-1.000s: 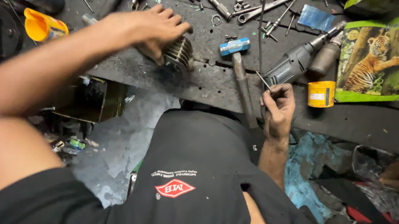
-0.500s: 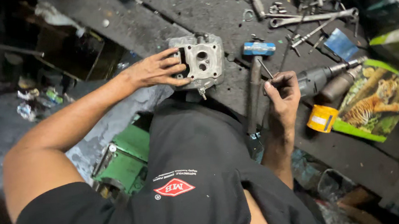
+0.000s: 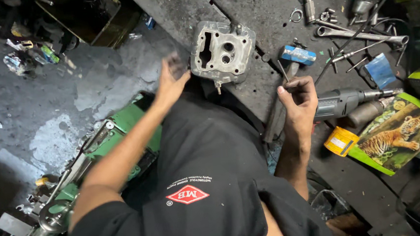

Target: The person inserts a cylindrical metal component into a machined metal housing on a cluttered workbench. They rotate and adjust the component by hand to fit it into place, then flip the housing over to inspect the other side.

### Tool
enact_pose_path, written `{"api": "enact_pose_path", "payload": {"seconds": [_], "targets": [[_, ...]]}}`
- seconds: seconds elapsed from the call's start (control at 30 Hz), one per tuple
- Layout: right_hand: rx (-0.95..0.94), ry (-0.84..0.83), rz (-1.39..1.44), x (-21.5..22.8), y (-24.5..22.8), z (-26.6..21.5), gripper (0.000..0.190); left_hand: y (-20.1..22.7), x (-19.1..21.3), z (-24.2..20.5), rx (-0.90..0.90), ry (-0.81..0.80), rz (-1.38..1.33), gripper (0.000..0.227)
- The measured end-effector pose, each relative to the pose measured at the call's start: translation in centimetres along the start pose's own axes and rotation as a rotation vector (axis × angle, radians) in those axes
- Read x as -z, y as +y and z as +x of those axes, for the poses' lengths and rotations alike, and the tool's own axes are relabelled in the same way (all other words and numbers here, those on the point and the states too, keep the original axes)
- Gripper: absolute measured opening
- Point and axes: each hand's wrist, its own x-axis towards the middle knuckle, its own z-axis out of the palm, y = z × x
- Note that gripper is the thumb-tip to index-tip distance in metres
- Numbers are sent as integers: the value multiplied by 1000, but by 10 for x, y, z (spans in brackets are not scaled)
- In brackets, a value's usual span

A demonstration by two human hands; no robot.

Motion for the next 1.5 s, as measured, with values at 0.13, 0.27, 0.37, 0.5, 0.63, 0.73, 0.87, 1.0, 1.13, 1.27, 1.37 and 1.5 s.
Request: {"api": "enact_pose_path", "payload": {"seconds": [0.13,0.27,0.37,0.5,0.63,0.73,0.87,1.0,1.13,1.27,1.37,1.5], "targets": [[-21,-36,-44,-8,-1,1,19,-21,-32,-32,398,121,-408,64],[0,-89,-112,-20,-7,0,16,-18,-50,-36,467,105,-720,73],[-16,-95,-282,-29,-17,2,30,-7,-62,-37,532,77,-963,81],[269,-176,-400,-42,-27,7,39,0,-72,-40,550,100,-730,99],[309,-168,-478,-53,-25,13,45,-5,-68,-30,569,129,-500,113],[259,-98,-404,-60,-13,12,49,-10,-55,-20,496,162,-463,111],[257,-27,-189,-73,10,19,29,-9,-12,-9,388,71,-664,90],[374,61,-286,-101,37,38,23,-6,17,-2,372,-88,-658,75],[394,76,-436,-129,55,52,25,-4,18,0,425,-269,-798,79],[428,80,-566,-143,59,55,25,-1,18,6,555,-290,-785,85],[512,70,-724,-149,57,52,28,1,21,9,575,-341,-823,88],[602,56,-819,-155,53,51,29,-3,21,13,631,-340,-777,83]]}}
